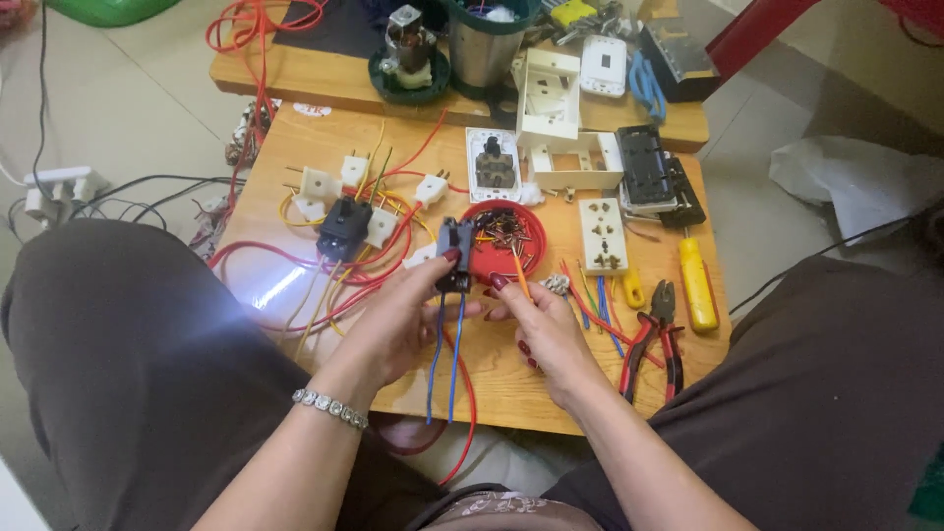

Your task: The person sits on the floor and uses a screwdriver to connect red and blue wires to a black electrical component. They tighten screws to secure the wires in place.

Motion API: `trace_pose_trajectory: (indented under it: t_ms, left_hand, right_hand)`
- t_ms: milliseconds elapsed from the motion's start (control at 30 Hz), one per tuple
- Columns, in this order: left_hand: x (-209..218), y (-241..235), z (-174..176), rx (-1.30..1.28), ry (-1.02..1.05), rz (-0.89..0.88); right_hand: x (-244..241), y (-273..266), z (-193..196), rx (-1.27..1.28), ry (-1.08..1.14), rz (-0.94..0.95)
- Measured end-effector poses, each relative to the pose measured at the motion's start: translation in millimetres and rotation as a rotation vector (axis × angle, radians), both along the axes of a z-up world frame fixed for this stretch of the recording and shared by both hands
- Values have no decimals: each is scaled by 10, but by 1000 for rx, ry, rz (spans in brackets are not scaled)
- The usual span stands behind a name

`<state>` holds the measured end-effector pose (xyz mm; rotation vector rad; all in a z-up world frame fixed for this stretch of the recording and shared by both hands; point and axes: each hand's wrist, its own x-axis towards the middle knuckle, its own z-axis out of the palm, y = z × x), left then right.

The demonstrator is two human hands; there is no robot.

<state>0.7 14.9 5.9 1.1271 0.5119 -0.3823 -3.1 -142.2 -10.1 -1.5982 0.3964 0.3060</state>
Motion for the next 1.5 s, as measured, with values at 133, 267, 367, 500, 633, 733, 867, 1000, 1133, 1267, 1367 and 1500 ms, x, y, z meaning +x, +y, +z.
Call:
trace_pose_trajectory:
  t_ms: [133, 267, 367, 500, 633, 733, 867, 1000, 1133, 1267, 1367, 1500]
  left_hand:
    - [-60, 12, 47, 15, 41, -51]
    - [-45, -6, 41, 17, 32, -142]
    - [-87, -44, 31, -13, 36, -192]
    - [-30, -34, 83, -39, 35, -330]
    - [3, -63, 75, -47, 26, -383]
    - [46, -67, 40, -11, 28, -407]
    - [121, -2, -72, 81, -54, -363]
    - [110, 72, -84, 148, -144, -344]
    - [60, 62, 15, 238, -223, -329]
    - [24, 28, 64, 494, -578, -16]
    - [-73, 0, 190, 725, -856, 195]
    - [-65, -76, 29, 745, -822, 151]
  right_hand:
    - [20, -34, 40, -28, 0, -42]
    - [44, -66, 156, -26, 13, -97]
    - [19, -39, 242, -31, 49, -107]
    - [36, -40, 288, 13, 88, -116]
    - [10, -60, 361, 53, 78, -124]
    - [90, -184, 181, 61, 87, -106]
    - [136, -207, 165, 38, 31, -75]
    - [138, -214, 81, 2, 23, -71]
    - [151, -196, 116, -2, 18, -90]
    - [180, -191, 144, 171, 22, -209]
    - [217, -242, 70, 325, 18, -282]
    - [173, -193, 253, 477, -2, -320]
